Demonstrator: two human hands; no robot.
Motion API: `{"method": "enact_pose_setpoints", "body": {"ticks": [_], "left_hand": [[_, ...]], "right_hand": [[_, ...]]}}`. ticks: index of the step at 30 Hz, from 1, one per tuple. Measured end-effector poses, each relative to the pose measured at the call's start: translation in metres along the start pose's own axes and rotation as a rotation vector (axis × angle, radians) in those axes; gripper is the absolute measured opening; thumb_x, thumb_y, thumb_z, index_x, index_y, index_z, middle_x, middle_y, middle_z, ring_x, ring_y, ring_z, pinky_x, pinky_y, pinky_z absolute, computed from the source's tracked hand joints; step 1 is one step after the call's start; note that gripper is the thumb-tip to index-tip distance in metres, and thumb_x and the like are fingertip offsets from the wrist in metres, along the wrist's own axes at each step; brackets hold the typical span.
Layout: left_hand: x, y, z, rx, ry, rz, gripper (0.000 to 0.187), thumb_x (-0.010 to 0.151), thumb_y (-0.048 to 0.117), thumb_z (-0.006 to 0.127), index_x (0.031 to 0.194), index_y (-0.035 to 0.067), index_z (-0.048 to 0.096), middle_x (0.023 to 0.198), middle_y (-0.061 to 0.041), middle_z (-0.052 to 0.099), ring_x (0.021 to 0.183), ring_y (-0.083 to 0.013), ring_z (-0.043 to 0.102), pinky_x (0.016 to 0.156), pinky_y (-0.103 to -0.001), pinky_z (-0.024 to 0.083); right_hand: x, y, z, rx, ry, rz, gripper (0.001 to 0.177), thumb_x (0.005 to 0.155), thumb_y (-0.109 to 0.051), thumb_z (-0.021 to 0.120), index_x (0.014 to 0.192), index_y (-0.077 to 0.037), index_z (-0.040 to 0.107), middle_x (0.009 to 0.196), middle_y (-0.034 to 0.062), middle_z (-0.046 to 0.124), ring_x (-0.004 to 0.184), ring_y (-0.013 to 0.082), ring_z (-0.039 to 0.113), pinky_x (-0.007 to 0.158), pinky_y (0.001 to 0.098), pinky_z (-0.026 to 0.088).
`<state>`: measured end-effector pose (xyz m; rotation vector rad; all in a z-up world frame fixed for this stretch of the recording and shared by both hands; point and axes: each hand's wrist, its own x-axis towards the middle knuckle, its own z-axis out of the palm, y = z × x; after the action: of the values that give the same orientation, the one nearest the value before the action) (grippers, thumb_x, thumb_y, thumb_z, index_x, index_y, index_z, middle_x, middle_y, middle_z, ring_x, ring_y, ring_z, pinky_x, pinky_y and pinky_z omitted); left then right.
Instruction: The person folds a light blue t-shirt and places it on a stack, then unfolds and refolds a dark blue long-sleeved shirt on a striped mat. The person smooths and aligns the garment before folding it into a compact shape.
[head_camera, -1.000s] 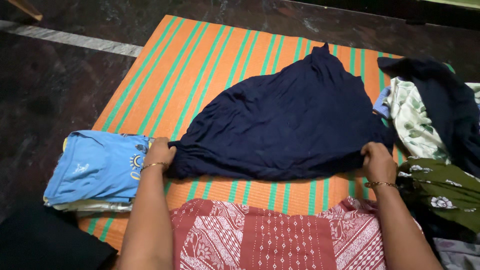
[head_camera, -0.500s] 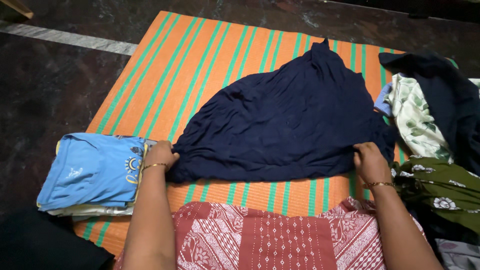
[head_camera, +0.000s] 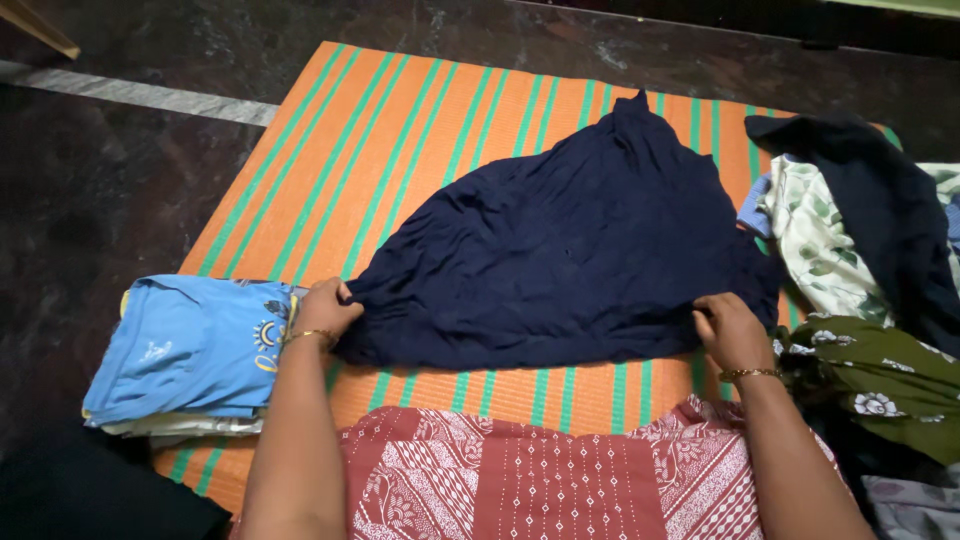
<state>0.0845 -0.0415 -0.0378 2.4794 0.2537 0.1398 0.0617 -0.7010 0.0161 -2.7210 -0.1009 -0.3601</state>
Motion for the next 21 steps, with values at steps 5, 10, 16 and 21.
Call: {"method": "enact_pose_setpoints", "body": {"ticks": [5, 10, 16, 21], "left_hand": [[0.006, 0.004, -0.015, -0.269, 0.164, 0.055, 0.026, 0.072, 0.018, 0.079, 0.087, 0.003, 0.063, 0.081, -0.012, 0.063, 0.075, -0.0240, 0.060, 0.068, -0.037, 0.048], [0.005, 0.019, -0.035, -0.576, 0.291, 0.040, 0.020, 0.081, 0.014, 0.071, 0.093, 0.005, 0.058, 0.084, 0.001, 0.058, 0.069, -0.0093, 0.053, 0.057, -0.028, 0.046], [-0.011, 0.014, -0.076, -0.431, 0.470, -0.025, 0.019, 0.087, 0.013, 0.066, 0.101, 0.003, 0.057, 0.089, -0.008, 0.060, 0.071, -0.0138, 0.055, 0.062, -0.033, 0.048], [-0.046, -0.014, -0.118, -0.164, 0.458, 0.147, 0.021, 0.086, 0.011, 0.072, 0.103, 0.004, 0.062, 0.097, -0.008, 0.067, 0.085, -0.0151, 0.063, 0.075, -0.032, 0.050]], "right_hand": [[0.002, 0.002, -0.002, -0.056, -0.049, 0.011, 0.017, 0.093, -0.020, 0.072, 0.105, -0.008, 0.070, 0.104, 0.0127, 0.073, 0.100, 0.0330, 0.070, 0.087, 0.0419, 0.056], [-0.001, 0.003, -0.001, 0.054, -0.163, 0.227, 0.037, 0.088, -0.022, 0.075, 0.121, -0.008, 0.065, 0.106, 0.0156, 0.074, 0.097, 0.0331, 0.072, 0.083, 0.0423, 0.057], [-0.014, 0.017, 0.000, 0.200, -0.505, 0.183, 0.023, 0.086, -0.021, 0.076, 0.107, -0.010, 0.077, 0.099, 0.0082, 0.080, 0.086, 0.0206, 0.077, 0.081, 0.0367, 0.060], [-0.022, 0.016, -0.011, 0.238, -0.795, 0.387, 0.018, 0.087, -0.017, 0.077, 0.101, -0.006, 0.080, 0.089, 0.0065, 0.082, 0.078, 0.0184, 0.076, 0.076, 0.0340, 0.062]]}}
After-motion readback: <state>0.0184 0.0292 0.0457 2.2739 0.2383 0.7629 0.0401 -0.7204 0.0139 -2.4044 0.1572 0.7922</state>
